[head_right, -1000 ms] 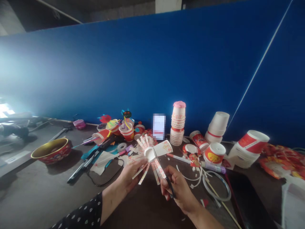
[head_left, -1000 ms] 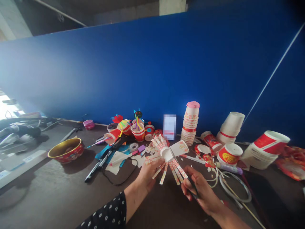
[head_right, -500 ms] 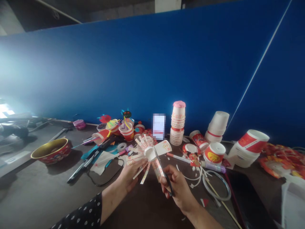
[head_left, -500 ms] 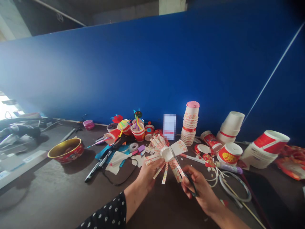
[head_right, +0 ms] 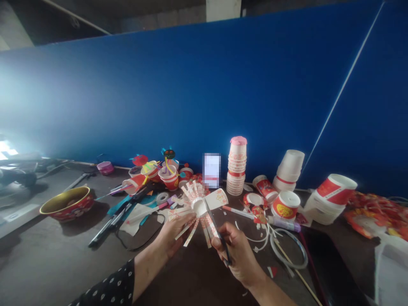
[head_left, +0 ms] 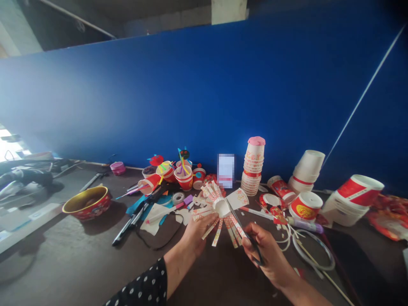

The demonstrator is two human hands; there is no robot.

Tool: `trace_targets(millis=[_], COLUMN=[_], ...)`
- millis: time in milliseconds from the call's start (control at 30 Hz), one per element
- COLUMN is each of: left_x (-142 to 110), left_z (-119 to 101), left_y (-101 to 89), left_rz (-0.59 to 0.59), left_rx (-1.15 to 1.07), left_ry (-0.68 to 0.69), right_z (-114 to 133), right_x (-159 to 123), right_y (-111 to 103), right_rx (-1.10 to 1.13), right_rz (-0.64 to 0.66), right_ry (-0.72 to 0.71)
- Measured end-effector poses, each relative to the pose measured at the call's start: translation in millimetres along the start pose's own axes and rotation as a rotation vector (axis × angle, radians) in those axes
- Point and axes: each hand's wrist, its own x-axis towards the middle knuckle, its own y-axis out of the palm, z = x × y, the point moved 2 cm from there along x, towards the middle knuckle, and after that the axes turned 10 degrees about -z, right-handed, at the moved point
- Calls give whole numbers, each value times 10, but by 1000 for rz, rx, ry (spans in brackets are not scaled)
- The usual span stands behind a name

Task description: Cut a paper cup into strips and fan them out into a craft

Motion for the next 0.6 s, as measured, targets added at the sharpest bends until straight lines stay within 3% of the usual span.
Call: trace_targets(millis=[300, 600], left_x=[39, 16], left_z=[3, -27], left_y=[5, 12], left_rz=[54, 69], left_rx=[23, 46], left_ry=[-56, -42], right_z=[-7, 28], right_x=[31, 15], right_y=[4, 1], right_rx=[28, 12], right_rz=[-15, -13], right_ry=[112, 94])
